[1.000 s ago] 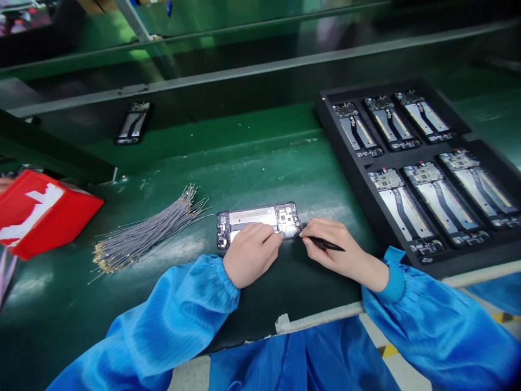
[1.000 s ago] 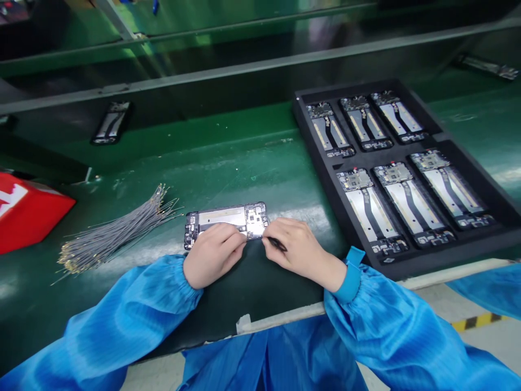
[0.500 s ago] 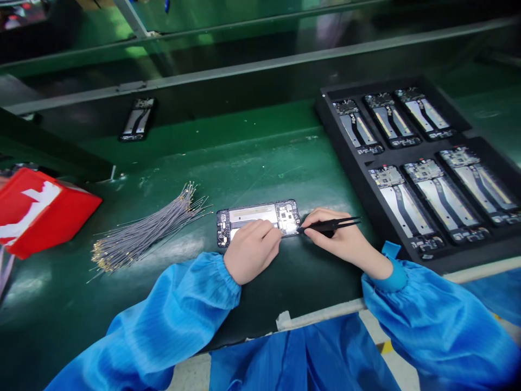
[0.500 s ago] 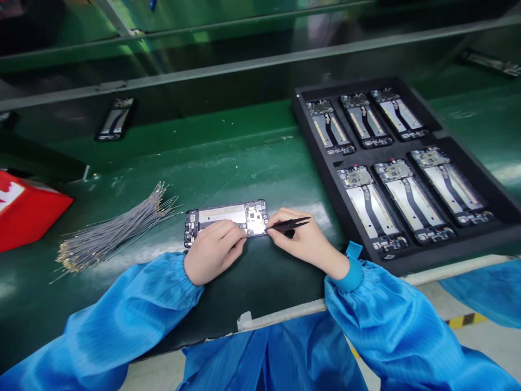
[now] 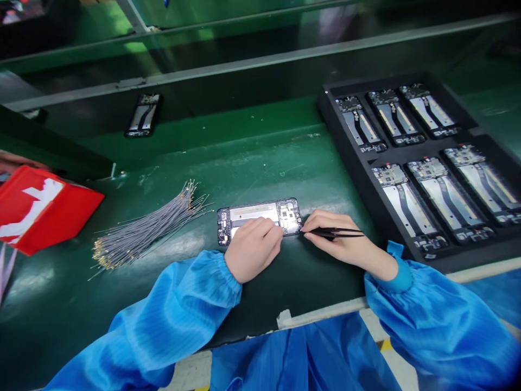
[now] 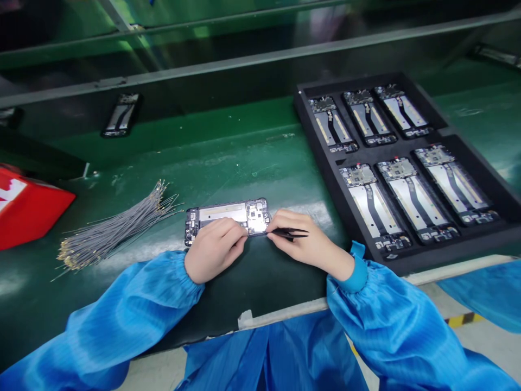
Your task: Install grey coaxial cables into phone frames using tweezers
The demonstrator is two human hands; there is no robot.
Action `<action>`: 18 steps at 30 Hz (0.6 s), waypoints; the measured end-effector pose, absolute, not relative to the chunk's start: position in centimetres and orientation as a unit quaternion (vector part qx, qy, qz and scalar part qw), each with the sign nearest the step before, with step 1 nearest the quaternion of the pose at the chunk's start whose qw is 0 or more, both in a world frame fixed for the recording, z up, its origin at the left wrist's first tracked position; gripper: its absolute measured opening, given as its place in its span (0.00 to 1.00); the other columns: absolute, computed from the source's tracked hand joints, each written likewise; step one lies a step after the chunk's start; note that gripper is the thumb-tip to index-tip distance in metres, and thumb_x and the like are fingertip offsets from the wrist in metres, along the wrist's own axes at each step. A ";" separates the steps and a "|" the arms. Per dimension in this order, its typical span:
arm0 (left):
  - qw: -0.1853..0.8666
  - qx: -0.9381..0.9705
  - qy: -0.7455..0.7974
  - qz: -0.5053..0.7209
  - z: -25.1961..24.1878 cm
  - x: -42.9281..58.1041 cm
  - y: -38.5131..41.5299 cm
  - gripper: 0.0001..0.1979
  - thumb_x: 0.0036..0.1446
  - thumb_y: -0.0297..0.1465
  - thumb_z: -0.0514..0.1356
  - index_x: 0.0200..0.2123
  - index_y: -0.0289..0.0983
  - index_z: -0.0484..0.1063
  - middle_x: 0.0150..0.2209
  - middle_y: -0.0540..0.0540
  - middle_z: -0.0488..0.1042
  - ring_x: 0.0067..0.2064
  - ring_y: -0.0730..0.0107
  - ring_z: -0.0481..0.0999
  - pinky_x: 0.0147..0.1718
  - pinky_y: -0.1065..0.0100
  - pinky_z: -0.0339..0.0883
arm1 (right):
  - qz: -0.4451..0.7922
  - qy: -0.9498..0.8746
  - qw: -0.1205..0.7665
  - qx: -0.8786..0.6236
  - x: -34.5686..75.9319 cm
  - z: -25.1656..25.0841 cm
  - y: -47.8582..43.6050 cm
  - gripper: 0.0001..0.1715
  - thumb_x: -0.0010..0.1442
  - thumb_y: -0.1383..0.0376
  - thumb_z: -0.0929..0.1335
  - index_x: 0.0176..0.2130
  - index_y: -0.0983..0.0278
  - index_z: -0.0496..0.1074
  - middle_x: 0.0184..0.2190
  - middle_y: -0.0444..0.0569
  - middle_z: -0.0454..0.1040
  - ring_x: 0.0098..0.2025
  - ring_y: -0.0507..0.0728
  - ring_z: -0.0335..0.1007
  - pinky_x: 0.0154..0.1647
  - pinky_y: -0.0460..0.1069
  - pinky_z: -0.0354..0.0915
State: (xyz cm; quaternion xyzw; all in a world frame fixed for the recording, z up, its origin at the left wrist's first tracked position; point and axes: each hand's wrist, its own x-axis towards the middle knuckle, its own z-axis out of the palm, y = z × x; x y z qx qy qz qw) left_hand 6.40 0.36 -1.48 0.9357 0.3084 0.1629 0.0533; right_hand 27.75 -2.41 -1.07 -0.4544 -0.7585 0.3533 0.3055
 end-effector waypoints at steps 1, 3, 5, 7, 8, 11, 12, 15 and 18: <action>0.053 0.936 0.307 0.162 -1.5 6.4 0.4 0.11 0.59 0.27 0.48 0.28 0.36 0.67 0.27 0.48 0.66 0.31 0.70 0.64 0.30 0.68 0.58 | 0.353 -0.762 0.301 -0.452 27.7 -1.0 -2.4 0.04 0.57 0.69 0.64 0.34 0.63 0.68 0.31 0.47 0.69 0.33 0.53 0.65 0.34 0.48 0.62; 0.052 0.937 0.305 0.160 -1.5 6.4 0.4 0.11 0.59 0.27 0.48 0.28 0.36 0.67 0.27 0.48 0.66 0.31 0.70 0.64 0.30 0.68 0.58 | 0.351 -0.770 0.294 -0.445 27.6 -0.8 -2.3 0.04 0.58 0.69 0.63 0.33 0.63 0.68 0.31 0.47 0.69 0.33 0.52 0.65 0.34 0.48 0.61; 0.052 0.937 0.306 0.159 -1.5 6.4 0.4 0.11 0.59 0.27 0.48 0.28 0.35 0.67 0.27 0.48 0.67 0.31 0.69 0.64 0.31 0.68 0.58 | 0.350 -0.775 0.290 -0.439 27.5 -0.6 -2.2 0.05 0.58 0.69 0.63 0.33 0.64 0.68 0.30 0.47 0.69 0.33 0.52 0.64 0.34 0.48 0.61; 0.050 0.936 0.308 0.160 -1.5 6.5 0.4 0.11 0.59 0.27 0.48 0.28 0.35 0.67 0.27 0.48 0.67 0.31 0.69 0.65 0.31 0.68 0.58 | 0.354 -0.773 0.291 -0.439 27.5 -0.6 -2.2 0.05 0.58 0.68 0.63 0.33 0.64 0.68 0.30 0.48 0.69 0.32 0.53 0.64 0.34 0.48 0.61; 0.049 0.936 0.309 0.160 -1.5 6.5 0.4 0.11 0.59 0.27 0.48 0.28 0.35 0.68 0.27 0.48 0.67 0.31 0.69 0.65 0.31 0.68 0.58 | 0.357 -0.769 0.293 -0.442 27.5 -0.6 -2.2 0.05 0.58 0.68 0.63 0.33 0.64 0.69 0.30 0.48 0.69 0.33 0.53 0.64 0.34 0.48 0.61; 0.049 0.937 0.309 0.157 -1.6 6.6 0.5 0.10 0.58 0.27 0.49 0.28 0.35 0.68 0.27 0.48 0.67 0.31 0.68 0.65 0.31 0.68 0.59 | 0.365 -0.754 0.297 -0.459 27.7 -0.9 -2.3 0.05 0.58 0.65 0.64 0.34 0.64 0.69 0.31 0.47 0.70 0.33 0.53 0.65 0.35 0.48 0.61; 0.050 0.937 0.309 0.156 -1.6 6.6 0.5 0.10 0.58 0.28 0.49 0.29 0.35 0.68 0.27 0.48 0.68 0.31 0.68 0.65 0.31 0.68 0.59 | 0.364 -0.751 0.297 -0.465 27.7 -1.0 -2.3 0.05 0.58 0.65 0.64 0.34 0.64 0.69 0.31 0.47 0.70 0.33 0.53 0.66 0.35 0.48 0.61; 0.050 0.939 0.305 0.154 -1.7 6.5 0.5 0.10 0.59 0.29 0.50 0.29 0.36 0.69 0.28 0.48 0.68 0.32 0.68 0.66 0.31 0.68 0.59 | 0.360 -0.746 0.301 -0.473 27.7 -1.1 -2.3 0.05 0.58 0.64 0.64 0.34 0.63 0.69 0.31 0.47 0.71 0.34 0.53 0.66 0.36 0.48 0.61; 0.045 0.940 0.302 0.152 -1.7 6.5 0.5 0.10 0.60 0.30 0.49 0.30 0.36 0.69 0.28 0.48 0.67 0.31 0.68 0.65 0.31 0.68 0.58 | 0.360 -0.751 0.302 -0.464 27.7 -1.2 -2.3 0.05 0.58 0.64 0.64 0.34 0.63 0.69 0.32 0.47 0.71 0.34 0.53 0.66 0.36 0.48 0.62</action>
